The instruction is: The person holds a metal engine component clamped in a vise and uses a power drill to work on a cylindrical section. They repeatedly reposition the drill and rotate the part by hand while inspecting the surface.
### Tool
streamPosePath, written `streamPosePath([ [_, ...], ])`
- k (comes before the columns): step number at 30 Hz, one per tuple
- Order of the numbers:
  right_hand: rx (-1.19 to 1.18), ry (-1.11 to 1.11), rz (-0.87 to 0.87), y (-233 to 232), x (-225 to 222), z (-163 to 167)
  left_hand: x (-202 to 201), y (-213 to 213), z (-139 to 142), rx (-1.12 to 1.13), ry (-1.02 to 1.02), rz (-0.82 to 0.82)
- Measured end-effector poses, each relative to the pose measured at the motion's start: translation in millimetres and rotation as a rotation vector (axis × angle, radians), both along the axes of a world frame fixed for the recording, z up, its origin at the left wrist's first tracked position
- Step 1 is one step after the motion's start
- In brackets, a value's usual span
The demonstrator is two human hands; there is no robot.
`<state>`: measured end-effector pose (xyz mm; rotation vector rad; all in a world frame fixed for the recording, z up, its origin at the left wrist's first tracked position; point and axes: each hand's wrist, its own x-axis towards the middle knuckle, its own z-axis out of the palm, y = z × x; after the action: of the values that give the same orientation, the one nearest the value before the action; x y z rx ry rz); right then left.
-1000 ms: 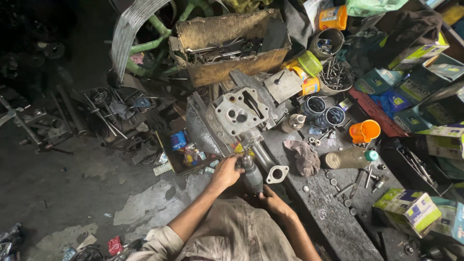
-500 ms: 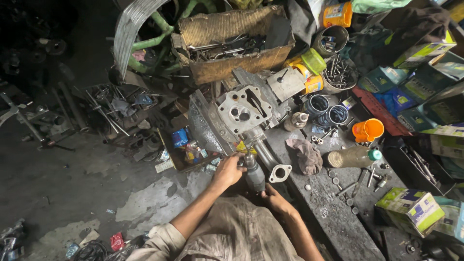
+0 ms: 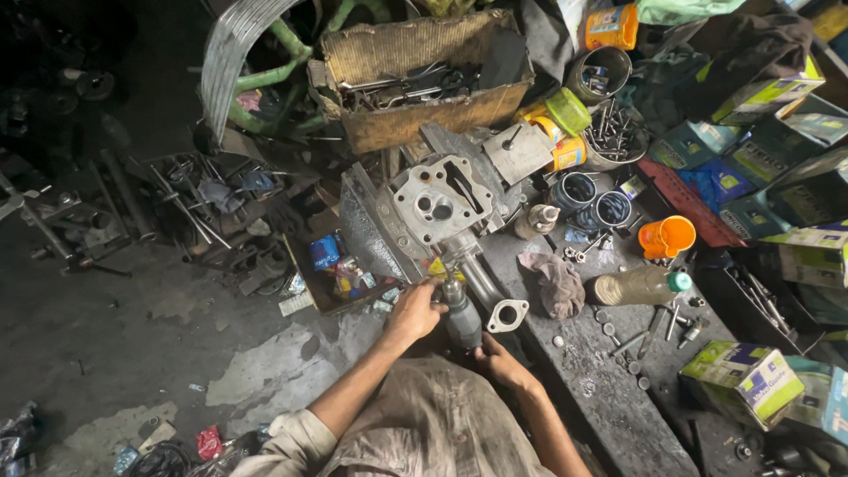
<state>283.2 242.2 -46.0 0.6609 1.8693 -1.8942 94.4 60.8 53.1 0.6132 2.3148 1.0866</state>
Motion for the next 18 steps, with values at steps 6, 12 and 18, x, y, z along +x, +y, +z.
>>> streamPosePath([
  [6,0.018,-0.043,-0.038,1.2,1.5,3.4,1.1,1.0,0.1,0.018,0.01,0.008],
  [12,0.012,-0.002,-0.02,0.9,-0.6,1.0,2.1,0.7,-2.1,0.029,0.017,0.011],
  [18,-0.053,-0.088,-0.092,-2.8,0.8,2.7,1.4,0.5,-0.1,0.032,0.01,0.013],
])
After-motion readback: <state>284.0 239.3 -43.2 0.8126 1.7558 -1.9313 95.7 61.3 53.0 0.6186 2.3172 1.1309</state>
